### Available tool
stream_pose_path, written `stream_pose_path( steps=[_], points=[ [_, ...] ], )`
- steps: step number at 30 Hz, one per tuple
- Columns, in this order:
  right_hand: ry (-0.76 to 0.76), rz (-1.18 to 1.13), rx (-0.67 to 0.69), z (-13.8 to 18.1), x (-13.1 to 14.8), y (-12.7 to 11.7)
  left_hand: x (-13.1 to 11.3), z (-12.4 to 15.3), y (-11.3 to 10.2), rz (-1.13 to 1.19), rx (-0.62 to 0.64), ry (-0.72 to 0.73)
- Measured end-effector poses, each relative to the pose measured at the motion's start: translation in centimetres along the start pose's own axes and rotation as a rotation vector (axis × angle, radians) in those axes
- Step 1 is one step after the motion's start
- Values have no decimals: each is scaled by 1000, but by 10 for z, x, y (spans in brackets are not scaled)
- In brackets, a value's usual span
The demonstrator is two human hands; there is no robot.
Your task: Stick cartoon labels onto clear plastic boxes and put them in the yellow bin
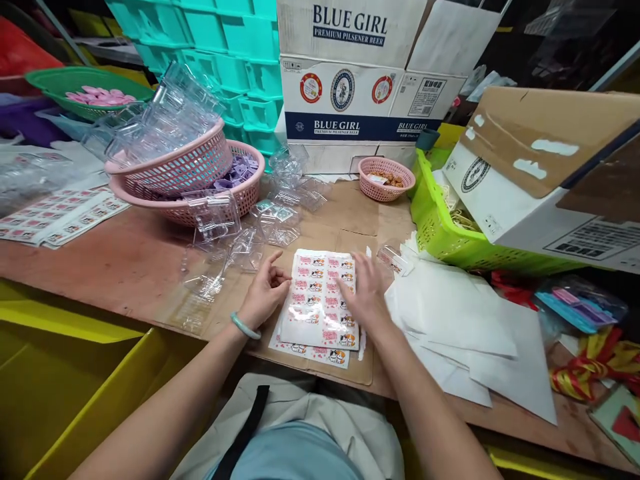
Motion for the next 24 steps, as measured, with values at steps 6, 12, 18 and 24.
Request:
stream_pose_path(
  steps=[6, 12, 18, 24],
  points=[
    [250, -38, 192, -4, -4, 29, -11, 12, 4, -240, 110, 101],
    [137, -110, 36, -1, -4, 20, -3, 36, -4, -204, 153, -38],
    [104, -97, -230, 10, 36, -3, 6, 61, 1, 392, 265, -417],
    [-212, -25, -3, 43, 94, 3, -2, 68, 17, 691, 209, -457]
  ],
)
Point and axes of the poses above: each hand's wrist, its own z-axis away from the middle knuckle, its own y-axis out of the palm, x = y × z, the point moved 5 cm from there along -z, towards the middle knuckle
